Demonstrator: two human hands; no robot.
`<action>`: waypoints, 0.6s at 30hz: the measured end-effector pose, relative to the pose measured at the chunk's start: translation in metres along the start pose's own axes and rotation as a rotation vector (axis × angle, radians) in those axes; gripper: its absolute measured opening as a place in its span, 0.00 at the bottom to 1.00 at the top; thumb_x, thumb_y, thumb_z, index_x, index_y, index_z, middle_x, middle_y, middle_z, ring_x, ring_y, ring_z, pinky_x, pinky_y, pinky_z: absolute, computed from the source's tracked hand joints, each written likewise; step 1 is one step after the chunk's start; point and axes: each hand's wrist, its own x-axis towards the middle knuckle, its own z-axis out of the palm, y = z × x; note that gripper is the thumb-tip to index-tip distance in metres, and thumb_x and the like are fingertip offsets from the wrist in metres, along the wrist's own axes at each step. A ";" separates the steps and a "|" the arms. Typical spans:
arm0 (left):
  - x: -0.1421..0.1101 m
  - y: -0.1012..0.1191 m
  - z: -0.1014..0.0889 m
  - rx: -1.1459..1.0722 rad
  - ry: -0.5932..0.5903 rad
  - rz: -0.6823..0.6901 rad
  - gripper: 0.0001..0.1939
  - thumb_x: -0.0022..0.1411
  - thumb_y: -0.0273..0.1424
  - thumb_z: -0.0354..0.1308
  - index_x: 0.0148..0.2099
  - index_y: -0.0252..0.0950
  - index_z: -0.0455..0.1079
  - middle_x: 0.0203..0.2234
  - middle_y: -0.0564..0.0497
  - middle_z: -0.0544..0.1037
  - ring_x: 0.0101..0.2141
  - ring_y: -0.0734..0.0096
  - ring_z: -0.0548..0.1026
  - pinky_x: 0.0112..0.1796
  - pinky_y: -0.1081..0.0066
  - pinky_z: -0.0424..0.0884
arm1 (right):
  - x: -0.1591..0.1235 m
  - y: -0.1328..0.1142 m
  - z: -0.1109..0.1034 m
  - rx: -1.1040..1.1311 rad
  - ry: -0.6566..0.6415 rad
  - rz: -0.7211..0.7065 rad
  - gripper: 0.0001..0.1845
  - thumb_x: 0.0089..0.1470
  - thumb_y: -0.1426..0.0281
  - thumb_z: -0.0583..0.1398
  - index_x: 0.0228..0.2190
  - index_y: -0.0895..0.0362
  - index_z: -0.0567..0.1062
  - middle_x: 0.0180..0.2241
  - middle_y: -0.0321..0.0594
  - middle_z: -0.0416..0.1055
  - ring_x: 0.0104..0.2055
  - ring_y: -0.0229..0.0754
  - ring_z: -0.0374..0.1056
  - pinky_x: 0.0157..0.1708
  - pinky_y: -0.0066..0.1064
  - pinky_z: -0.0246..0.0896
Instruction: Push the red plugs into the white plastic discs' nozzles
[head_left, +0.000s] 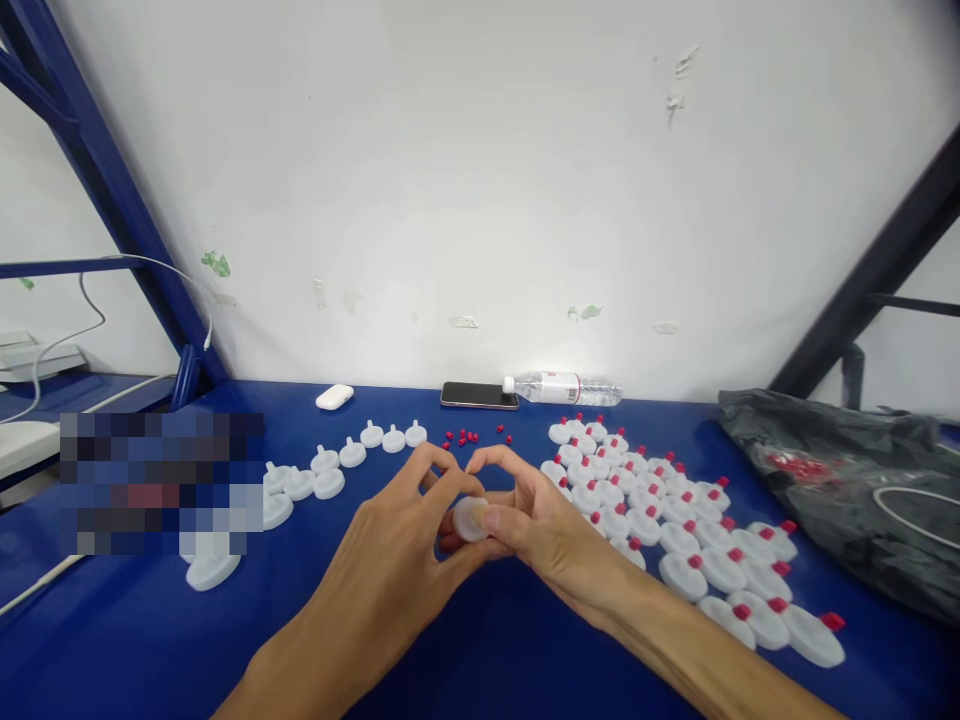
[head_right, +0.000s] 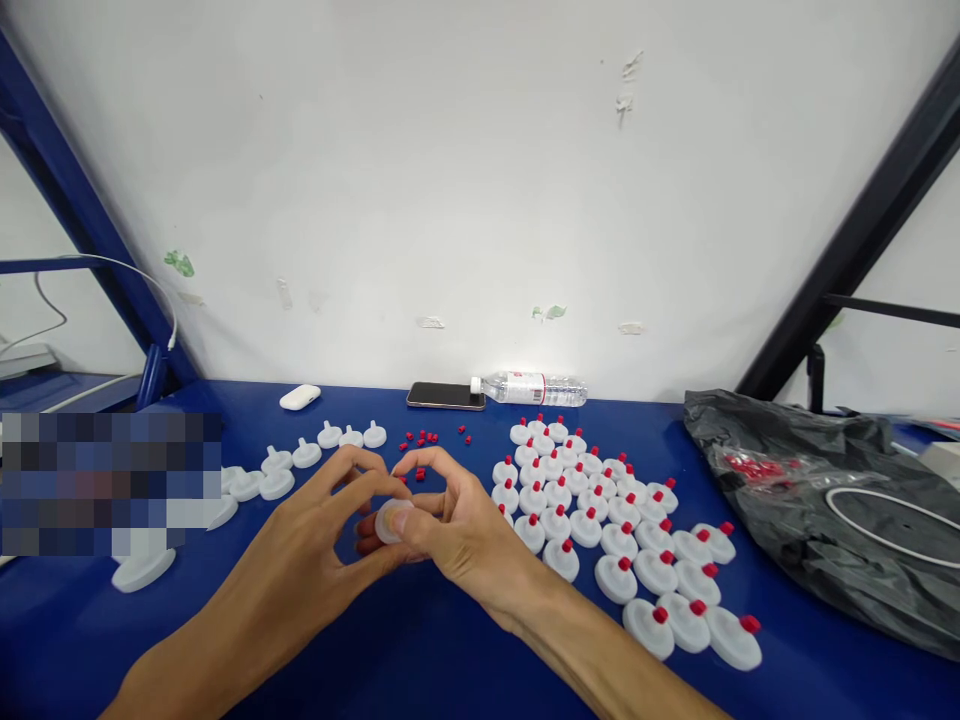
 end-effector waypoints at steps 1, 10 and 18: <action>-0.001 0.001 -0.002 -0.037 -0.015 -0.013 0.09 0.66 0.41 0.64 0.46 0.46 0.74 0.43 0.53 0.70 0.32 0.70 0.74 0.31 0.67 0.71 | 0.000 -0.001 0.000 0.004 0.003 -0.001 0.29 0.52 0.56 0.72 0.48 0.51 0.66 0.33 0.37 0.81 0.40 0.46 0.80 0.44 0.38 0.69; -0.002 0.012 -0.016 -0.993 -0.294 -0.297 0.25 0.71 0.48 0.55 0.65 0.46 0.64 0.57 0.47 0.78 0.55 0.56 0.77 0.55 0.55 0.75 | 0.000 -0.004 0.000 -0.034 -0.028 -0.116 0.33 0.56 0.62 0.70 0.57 0.49 0.63 0.40 0.39 0.80 0.41 0.42 0.78 0.42 0.33 0.70; 0.004 0.014 -0.017 -0.968 -0.302 -0.225 0.20 0.69 0.42 0.61 0.60 0.43 0.75 0.54 0.48 0.82 0.54 0.54 0.79 0.58 0.54 0.72 | -0.008 -0.001 0.005 -0.183 -0.004 -0.202 0.28 0.52 0.67 0.71 0.53 0.47 0.71 0.35 0.35 0.78 0.38 0.42 0.76 0.36 0.31 0.69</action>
